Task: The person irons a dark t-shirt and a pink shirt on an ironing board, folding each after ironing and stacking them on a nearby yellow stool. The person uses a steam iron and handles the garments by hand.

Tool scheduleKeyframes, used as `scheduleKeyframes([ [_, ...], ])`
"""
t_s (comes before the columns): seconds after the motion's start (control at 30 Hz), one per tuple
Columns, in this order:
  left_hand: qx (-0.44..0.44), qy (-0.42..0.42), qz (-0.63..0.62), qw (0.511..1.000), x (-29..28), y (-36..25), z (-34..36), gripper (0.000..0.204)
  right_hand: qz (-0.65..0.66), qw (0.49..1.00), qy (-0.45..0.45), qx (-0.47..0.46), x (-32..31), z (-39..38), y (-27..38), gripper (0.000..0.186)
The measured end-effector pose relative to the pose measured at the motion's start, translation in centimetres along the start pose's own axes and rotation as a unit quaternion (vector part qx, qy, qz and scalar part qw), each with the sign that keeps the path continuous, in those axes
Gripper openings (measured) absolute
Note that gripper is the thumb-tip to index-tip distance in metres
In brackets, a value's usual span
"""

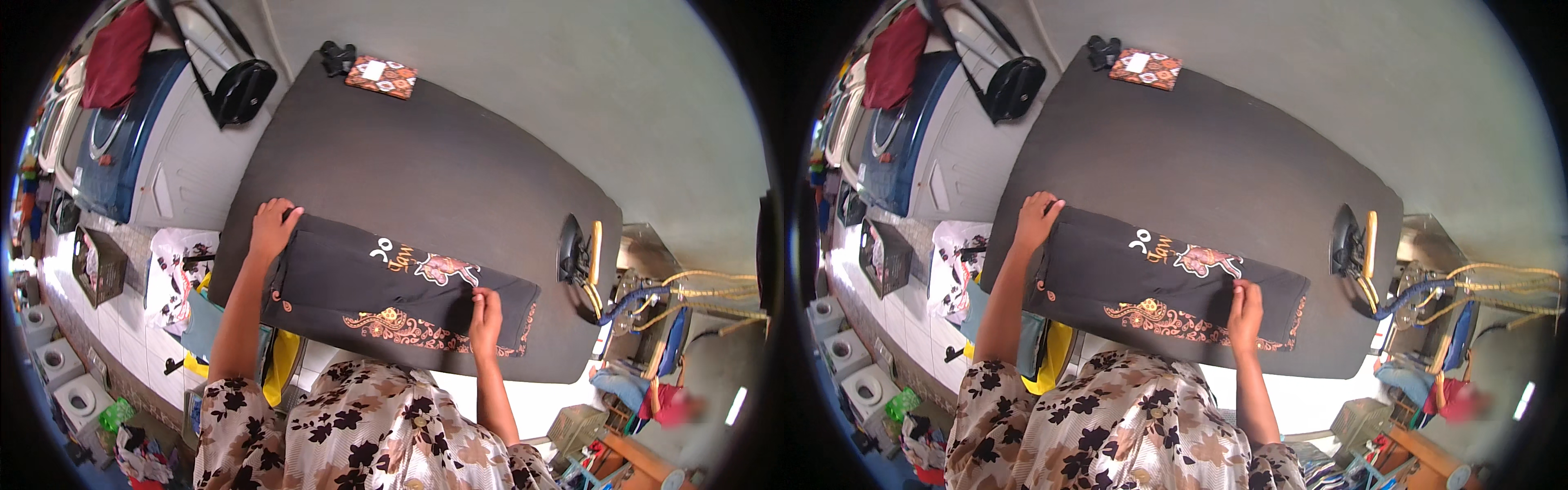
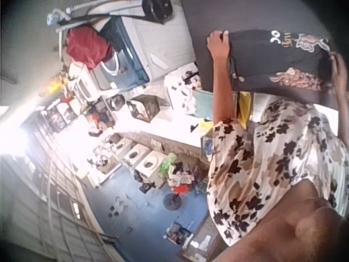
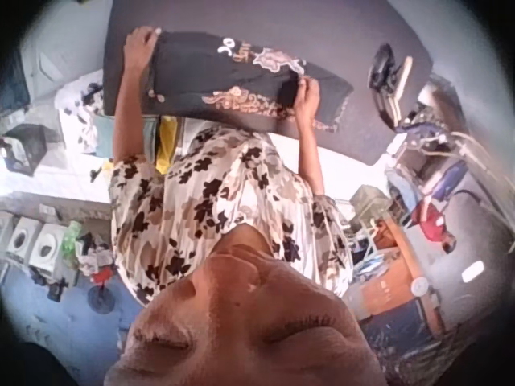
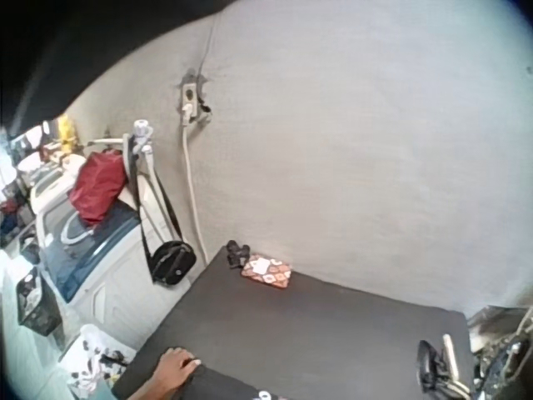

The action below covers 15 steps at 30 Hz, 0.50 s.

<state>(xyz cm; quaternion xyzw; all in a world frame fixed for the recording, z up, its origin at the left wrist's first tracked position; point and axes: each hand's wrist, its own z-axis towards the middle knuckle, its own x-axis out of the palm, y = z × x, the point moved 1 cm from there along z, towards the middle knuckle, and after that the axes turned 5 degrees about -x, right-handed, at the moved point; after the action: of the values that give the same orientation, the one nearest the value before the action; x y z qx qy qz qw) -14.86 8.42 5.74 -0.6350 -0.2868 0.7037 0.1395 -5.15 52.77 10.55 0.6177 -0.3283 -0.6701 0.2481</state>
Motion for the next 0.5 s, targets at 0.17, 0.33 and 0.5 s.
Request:
scheduleKeyframes([
  [0.17, 0.055, -0.028, 0.068, 0.996, 0.3, 0.4, 0.4, 0.021, -0.302, 0.953, -0.039, -0.007, -4.1, -1.1, -6.7, 0.045],
  [0.33, 0.054, -0.027, 0.192, 0.979, 0.6, -0.4, 0.6, 0.023, -0.373, 0.925, 0.039, 0.058, -6.5, -2.3, -11.5, 0.065],
  [0.5, -0.014, -0.049, 0.224, 0.973, 0.4, -1.9, -0.4, 0.018, -0.149, 0.987, -0.024, 0.059, -10.3, -1.2, -10.5, 0.045],
])
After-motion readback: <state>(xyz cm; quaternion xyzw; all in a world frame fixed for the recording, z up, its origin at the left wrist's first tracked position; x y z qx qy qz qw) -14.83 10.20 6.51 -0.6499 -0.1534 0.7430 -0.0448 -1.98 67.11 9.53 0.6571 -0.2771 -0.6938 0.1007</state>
